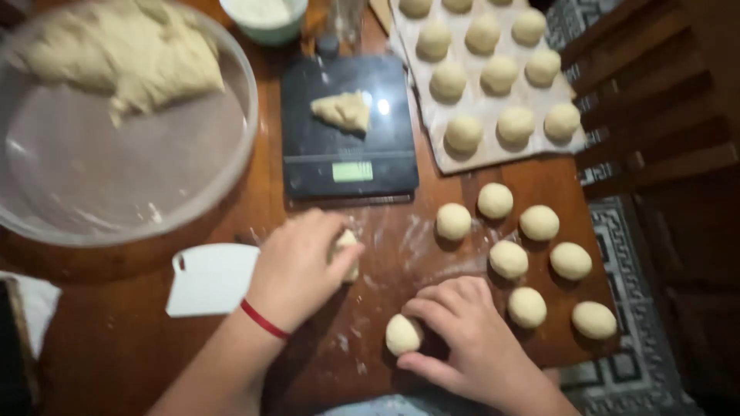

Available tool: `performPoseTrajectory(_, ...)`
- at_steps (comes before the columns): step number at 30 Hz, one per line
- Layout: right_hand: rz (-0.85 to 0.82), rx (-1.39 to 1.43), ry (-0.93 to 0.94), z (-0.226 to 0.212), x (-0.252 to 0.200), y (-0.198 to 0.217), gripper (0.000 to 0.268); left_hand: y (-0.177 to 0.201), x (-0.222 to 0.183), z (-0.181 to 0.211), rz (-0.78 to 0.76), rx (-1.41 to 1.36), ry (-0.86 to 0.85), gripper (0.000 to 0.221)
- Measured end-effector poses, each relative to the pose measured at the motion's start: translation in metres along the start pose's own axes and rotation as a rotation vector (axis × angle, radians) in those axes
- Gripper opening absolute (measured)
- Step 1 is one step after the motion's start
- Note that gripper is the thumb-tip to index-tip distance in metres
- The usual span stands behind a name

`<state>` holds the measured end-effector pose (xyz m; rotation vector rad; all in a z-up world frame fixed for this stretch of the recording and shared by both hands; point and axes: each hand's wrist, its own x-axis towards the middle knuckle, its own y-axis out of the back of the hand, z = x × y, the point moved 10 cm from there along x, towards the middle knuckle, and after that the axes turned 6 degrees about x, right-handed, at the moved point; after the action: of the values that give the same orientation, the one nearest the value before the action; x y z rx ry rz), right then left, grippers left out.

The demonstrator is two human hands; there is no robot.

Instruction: Portion dough using a digital scale and roll it into small balls by hand.

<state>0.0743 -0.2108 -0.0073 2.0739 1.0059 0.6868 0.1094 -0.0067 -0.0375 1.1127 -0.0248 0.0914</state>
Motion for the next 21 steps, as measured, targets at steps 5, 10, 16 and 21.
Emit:
performPoseTrajectory(5, 0.034, 0.079, -0.079, 0.01, -0.028, 0.0, 0.057, 0.005, -0.006, 0.001, 0.005, -0.059, 0.034, 0.03)
performPoseTrajectory(10, -0.022, 0.08, -0.103, 0.001, -0.025, -0.014, 0.045, 0.019, -0.011, 0.01, 0.139, -0.088, -0.051, 0.028)
performPoseTrajectory(16, 0.006, 0.095, -0.07, -0.01, -0.019, -0.023, 0.061, 0.023, -0.015, 0.018, 0.153, -0.124, -0.089, 0.025)
performPoseTrajectory(21, 0.075, 0.08, 0.016, -0.028, -0.013, -0.028, 0.041, 0.024, -0.013, 0.019, 0.148, -0.08, -0.103, 0.028)
